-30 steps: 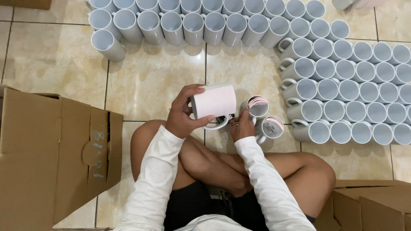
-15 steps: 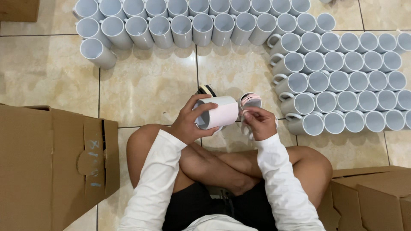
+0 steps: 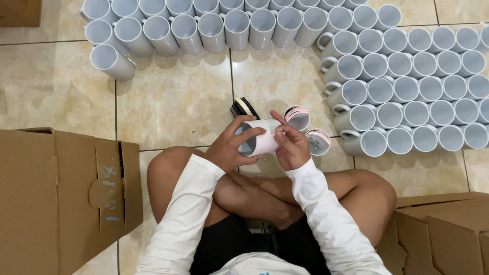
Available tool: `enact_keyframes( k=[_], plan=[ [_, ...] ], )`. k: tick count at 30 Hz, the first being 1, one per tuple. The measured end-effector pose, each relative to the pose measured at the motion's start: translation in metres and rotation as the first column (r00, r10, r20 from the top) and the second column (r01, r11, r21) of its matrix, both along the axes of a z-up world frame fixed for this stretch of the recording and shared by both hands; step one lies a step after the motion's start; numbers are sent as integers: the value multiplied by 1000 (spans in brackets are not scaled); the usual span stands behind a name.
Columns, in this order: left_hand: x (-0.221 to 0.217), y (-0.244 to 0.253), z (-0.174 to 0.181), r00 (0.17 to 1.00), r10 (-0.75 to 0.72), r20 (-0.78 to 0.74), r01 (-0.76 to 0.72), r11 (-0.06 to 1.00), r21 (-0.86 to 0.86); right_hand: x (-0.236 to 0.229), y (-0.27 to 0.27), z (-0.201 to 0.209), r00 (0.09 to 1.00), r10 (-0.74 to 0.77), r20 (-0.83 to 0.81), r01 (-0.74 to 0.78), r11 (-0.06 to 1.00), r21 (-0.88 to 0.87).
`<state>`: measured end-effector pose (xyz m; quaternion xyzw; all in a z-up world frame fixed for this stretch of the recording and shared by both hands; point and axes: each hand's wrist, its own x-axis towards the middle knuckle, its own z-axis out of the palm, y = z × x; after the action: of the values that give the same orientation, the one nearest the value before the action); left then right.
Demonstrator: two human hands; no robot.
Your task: The person sits on the floor and applies pink paper labels to white ceramic mugs. They smooth the label around the mug, then place the finished mug into a cardboard box with dividers. The person repeats this process with several mugs.
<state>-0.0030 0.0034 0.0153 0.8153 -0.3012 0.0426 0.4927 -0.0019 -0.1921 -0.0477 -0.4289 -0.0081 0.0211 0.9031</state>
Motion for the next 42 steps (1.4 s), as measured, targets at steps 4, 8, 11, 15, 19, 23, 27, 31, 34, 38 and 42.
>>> enact_keyframes(
  k=[4,8,11,15,19,23,27,31,34,38,42],
  plan=[
    [-1,-2,-3,1000,7,5,-7,1000,3,-1,3,2,999,-32,-20,31,998,-46],
    [0,-1,-5,1000,-11,19,11,1000,-5,-2,3,1,999,-27,-38,24,998,-65],
    [-3,0,-5,998,-22,53,22,1000,1,-4,5,4,998,-29,-62,25,997,-70],
    [-9,-2,-4,993,-19,116,15,999,33,-8,11,18,991,-52,-124,48,998,-36],
    [-10,-5,-8,992,-15,126,7,998,65,-7,15,12,985,-75,-158,68,997,-47],
    [-10,-8,-11,990,-18,139,-2,990,138,-4,22,7,941,-229,-248,191,967,-167],
    [-13,-13,-13,992,-22,124,-3,979,202,-2,16,-21,911,-306,-276,247,942,-229],
    [-10,-11,-9,996,-45,75,31,982,189,-7,17,-6,917,-295,-269,251,950,-186],
    [-8,-10,-6,999,-21,50,14,993,119,-11,15,8,957,-198,-211,181,979,-96],
    [-6,-7,-12,999,-8,35,6,998,58,-11,15,3,981,-141,-136,134,989,-60],
    [-5,-3,-11,1000,2,7,-2,1000,20,-16,22,10,978,-162,-129,151,985,-88]
  ],
)
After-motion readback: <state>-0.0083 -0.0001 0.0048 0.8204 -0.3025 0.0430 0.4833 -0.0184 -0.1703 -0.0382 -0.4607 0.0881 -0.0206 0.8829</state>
